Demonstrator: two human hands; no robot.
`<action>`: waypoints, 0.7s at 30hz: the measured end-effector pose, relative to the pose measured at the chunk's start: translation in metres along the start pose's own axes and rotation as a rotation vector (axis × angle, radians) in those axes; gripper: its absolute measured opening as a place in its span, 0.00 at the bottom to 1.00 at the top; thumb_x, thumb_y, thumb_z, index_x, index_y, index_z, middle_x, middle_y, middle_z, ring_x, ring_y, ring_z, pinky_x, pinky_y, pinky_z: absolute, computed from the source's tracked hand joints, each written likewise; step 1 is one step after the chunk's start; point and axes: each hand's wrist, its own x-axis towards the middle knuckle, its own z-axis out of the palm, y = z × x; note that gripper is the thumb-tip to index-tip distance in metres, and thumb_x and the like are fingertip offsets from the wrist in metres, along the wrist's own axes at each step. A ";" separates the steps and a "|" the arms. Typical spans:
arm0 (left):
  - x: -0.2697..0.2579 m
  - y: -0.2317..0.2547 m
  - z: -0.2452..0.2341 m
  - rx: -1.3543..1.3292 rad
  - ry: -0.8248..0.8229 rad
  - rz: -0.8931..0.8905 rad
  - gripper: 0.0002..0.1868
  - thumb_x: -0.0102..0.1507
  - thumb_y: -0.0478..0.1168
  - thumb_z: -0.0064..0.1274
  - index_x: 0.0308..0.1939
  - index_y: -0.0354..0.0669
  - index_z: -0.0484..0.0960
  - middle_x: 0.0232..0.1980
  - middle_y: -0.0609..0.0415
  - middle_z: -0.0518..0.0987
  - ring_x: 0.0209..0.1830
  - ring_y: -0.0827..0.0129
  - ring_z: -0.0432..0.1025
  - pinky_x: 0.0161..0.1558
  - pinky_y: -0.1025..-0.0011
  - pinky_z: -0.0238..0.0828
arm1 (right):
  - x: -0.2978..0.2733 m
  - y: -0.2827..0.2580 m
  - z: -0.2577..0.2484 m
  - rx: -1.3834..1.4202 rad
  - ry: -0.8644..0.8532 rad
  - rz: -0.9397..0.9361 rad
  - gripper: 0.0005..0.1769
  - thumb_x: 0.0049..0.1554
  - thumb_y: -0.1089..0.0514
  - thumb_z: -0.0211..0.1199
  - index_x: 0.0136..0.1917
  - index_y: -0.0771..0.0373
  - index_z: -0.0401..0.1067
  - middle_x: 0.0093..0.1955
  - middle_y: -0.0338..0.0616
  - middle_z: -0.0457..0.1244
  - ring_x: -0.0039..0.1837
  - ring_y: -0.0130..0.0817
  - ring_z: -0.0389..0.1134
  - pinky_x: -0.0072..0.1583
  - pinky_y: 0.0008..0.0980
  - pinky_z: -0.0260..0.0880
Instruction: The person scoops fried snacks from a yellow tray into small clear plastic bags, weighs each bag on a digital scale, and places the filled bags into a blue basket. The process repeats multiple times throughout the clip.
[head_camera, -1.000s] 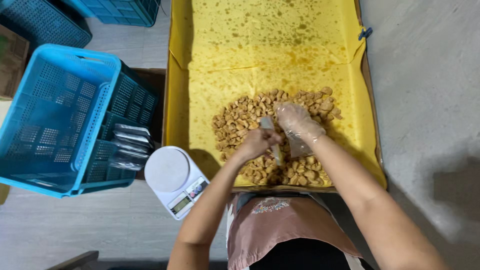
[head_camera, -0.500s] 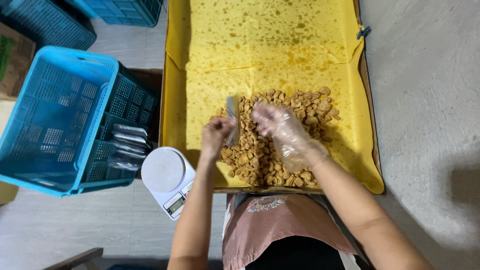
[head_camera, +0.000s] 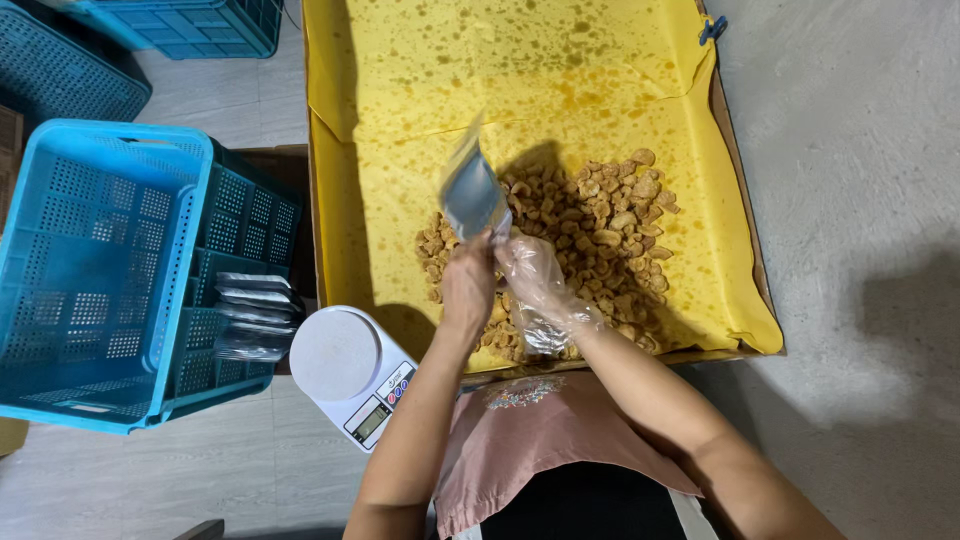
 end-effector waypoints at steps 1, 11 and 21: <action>0.003 0.007 -0.002 0.165 0.028 0.086 0.12 0.68 0.23 0.42 0.41 0.31 0.83 0.33 0.39 0.82 0.22 0.66 0.74 0.18 0.76 0.75 | 0.004 -0.002 0.001 -0.009 0.021 -0.044 0.14 0.67 0.62 0.51 0.41 0.66 0.73 0.29 0.39 0.63 0.26 0.23 0.62 0.25 0.22 0.61; 0.007 0.017 0.000 -0.160 -0.022 -0.001 0.12 0.66 0.28 0.48 0.49 0.32 0.85 0.26 0.39 0.83 0.15 0.67 0.73 0.17 0.70 0.72 | 0.006 0.004 -0.033 -0.101 0.111 -0.515 0.09 0.67 0.62 0.54 0.50 0.71 0.69 0.36 0.45 0.65 0.34 0.24 0.65 0.34 0.25 0.67; 0.005 0.047 -0.028 0.366 -0.168 -0.135 0.43 0.60 0.28 0.52 0.77 0.48 0.53 0.41 0.33 0.77 0.23 0.57 0.70 0.18 0.63 0.75 | 0.035 -0.008 -0.015 -0.150 0.014 0.032 0.17 0.68 0.54 0.50 0.44 0.63 0.75 0.29 0.36 0.64 0.25 0.22 0.60 0.24 0.22 0.56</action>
